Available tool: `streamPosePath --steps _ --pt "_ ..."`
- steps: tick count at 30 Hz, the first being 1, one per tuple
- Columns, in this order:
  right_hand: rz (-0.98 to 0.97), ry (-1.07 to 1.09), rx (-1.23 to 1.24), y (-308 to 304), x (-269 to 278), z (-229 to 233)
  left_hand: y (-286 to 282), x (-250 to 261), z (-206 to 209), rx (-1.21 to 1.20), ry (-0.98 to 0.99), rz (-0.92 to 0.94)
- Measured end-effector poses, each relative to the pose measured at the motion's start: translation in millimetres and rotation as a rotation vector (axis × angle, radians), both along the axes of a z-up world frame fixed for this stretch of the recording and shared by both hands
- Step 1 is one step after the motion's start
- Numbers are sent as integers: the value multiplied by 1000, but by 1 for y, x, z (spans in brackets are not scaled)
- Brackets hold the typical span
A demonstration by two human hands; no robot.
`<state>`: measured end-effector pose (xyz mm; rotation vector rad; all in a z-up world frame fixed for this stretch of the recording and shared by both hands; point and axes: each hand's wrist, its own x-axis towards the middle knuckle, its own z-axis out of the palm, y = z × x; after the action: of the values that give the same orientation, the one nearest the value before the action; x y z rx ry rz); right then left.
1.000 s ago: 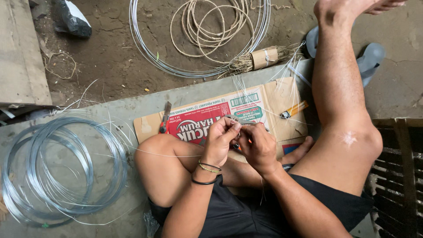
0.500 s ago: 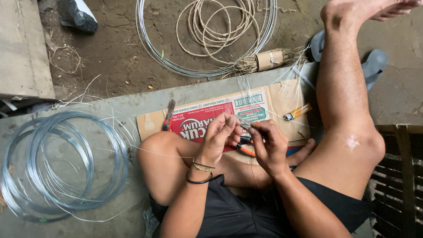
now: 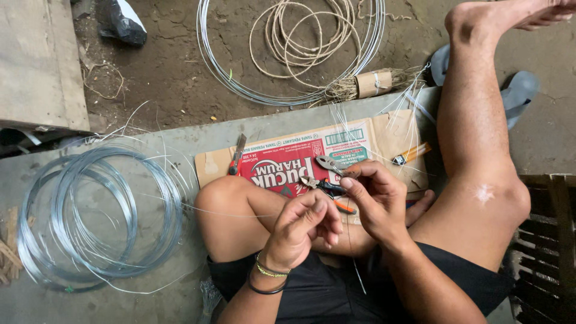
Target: The person sits on the floor and uses pliers to twist and cut thin metal wire. They repeatedly bend the wire into loops and secure them with pliers, working on a cardboard surface.
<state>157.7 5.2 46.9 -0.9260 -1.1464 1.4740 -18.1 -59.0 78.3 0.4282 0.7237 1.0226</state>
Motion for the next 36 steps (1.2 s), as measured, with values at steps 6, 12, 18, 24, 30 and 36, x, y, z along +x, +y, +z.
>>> streamPosePath --steps 6,12,18,24,30,36 --pt "40 48 168 -19 12 41 -38 13 20 -44 -246 -124" --pt "228 -148 618 -28 17 67 -63 19 37 6 -283 -47" --pt "350 -271 675 -39 17 48 -81 9 14 -493 -528 -64" --pt "422 -370 604 -63 28 33 -120 17 -27 -531 -616 -45" --pt "201 -505 213 -24 34 -2 -122 16 -46 -398 -313 45" --pt "421 -1191 409 -5 2 -63 -58 -4 -54 130 469 188"
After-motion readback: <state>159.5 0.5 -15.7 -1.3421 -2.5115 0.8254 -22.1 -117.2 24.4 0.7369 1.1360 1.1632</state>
